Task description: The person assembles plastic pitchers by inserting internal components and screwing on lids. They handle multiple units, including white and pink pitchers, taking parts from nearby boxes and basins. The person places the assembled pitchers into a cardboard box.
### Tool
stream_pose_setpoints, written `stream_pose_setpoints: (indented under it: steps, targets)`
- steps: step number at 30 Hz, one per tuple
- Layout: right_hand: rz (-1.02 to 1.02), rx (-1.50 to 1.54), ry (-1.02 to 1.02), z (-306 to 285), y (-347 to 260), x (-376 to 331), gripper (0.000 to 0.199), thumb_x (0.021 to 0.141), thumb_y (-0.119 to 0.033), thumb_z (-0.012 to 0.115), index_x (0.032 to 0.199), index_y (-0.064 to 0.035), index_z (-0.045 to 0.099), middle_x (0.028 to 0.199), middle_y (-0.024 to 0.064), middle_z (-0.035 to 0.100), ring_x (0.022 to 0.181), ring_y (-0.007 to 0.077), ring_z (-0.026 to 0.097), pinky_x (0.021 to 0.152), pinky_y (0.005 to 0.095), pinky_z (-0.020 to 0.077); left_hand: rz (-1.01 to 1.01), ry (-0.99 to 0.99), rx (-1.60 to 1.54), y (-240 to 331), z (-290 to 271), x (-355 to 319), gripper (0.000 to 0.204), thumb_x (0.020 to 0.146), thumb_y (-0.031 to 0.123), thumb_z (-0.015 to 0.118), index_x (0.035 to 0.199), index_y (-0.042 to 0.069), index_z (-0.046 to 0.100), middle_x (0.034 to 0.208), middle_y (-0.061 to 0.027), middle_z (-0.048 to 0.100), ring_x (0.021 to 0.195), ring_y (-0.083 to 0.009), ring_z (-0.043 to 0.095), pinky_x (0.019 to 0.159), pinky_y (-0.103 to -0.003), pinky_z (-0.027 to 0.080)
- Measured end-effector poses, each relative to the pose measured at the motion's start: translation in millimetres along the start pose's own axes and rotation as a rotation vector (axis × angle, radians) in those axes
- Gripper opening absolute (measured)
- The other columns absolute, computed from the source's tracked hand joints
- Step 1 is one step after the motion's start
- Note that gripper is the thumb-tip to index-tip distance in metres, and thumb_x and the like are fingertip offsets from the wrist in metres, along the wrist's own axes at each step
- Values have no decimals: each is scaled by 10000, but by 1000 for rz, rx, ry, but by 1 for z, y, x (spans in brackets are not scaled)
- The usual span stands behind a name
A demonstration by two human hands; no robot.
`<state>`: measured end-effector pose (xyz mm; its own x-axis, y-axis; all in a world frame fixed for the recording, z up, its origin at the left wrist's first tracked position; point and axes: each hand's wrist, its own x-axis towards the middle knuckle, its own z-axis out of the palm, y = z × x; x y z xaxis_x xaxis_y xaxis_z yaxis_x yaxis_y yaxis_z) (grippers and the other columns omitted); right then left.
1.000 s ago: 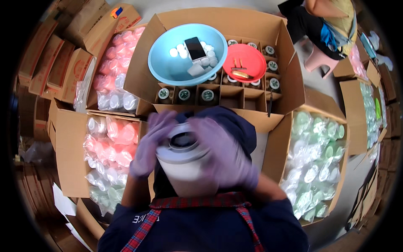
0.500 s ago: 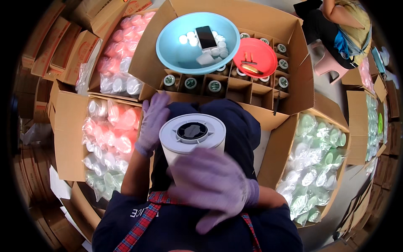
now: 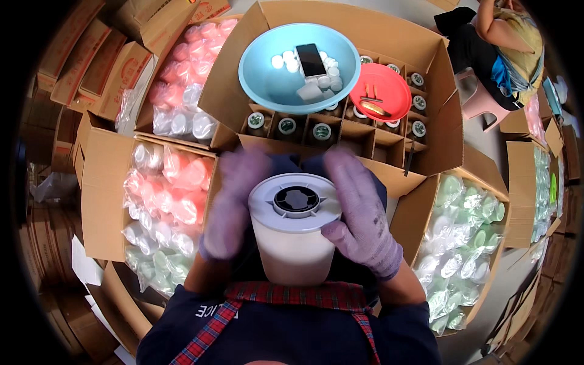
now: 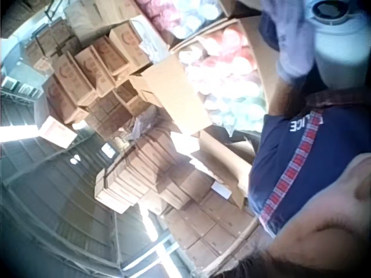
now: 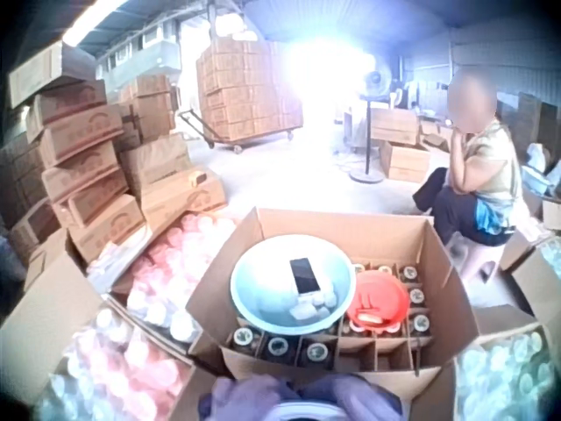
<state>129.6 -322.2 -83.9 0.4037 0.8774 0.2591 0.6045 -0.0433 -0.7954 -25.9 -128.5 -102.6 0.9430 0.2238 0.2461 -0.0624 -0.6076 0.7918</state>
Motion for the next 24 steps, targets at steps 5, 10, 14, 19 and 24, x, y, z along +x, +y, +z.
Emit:
stream_pose_setpoints:
  steps: [5,10,14,19,24]
  targets:
    - [-460,54,0,-2,-12,0,931,859,-733,530,1351,56,491,1324,289,536,1231,451,543,1073,537,401,-88,169,115,-34,6,7,459,955,128,413,1371,-33,520,1510,-240,423,1481,-394,277,1213,-457,130]
    - [-281,-74,-288,-15,-20,12,827,899,-528,600,1425,82,413,1345,294,526,1231,461,535,1074,484,412,-13,-193,-158,-9,1,8,537,931,142,406,1445,11,488,1559,-172,396,1508,-323,245,1205,-507,65]
    - [-92,189,-227,-14,17,20,439,913,-227,636,1280,11,598,1276,208,606,1144,389,598,1004,438,464,-6,-43,-71,-21,14,9,576,981,111,373,1538,-20,301,1579,-213,331,1507,-354,221,1214,-465,75]
    - [-329,169,-565,-35,-13,43,224,882,-107,623,1089,-73,701,1094,139,640,1045,322,615,924,400,479,-596,681,-1227,32,35,30,602,1066,471,323,1229,-35,605,1078,-121,683,948,-250,666,918,-394,525]
    - [-766,-321,-642,-63,-93,-3,371,831,-186,630,1186,-97,574,1133,101,573,1041,283,614,874,401,541,-65,-432,-1159,-3,71,-3,457,1022,329,463,1201,-60,622,1230,-182,625,1152,-255,600,1004,-346,449]
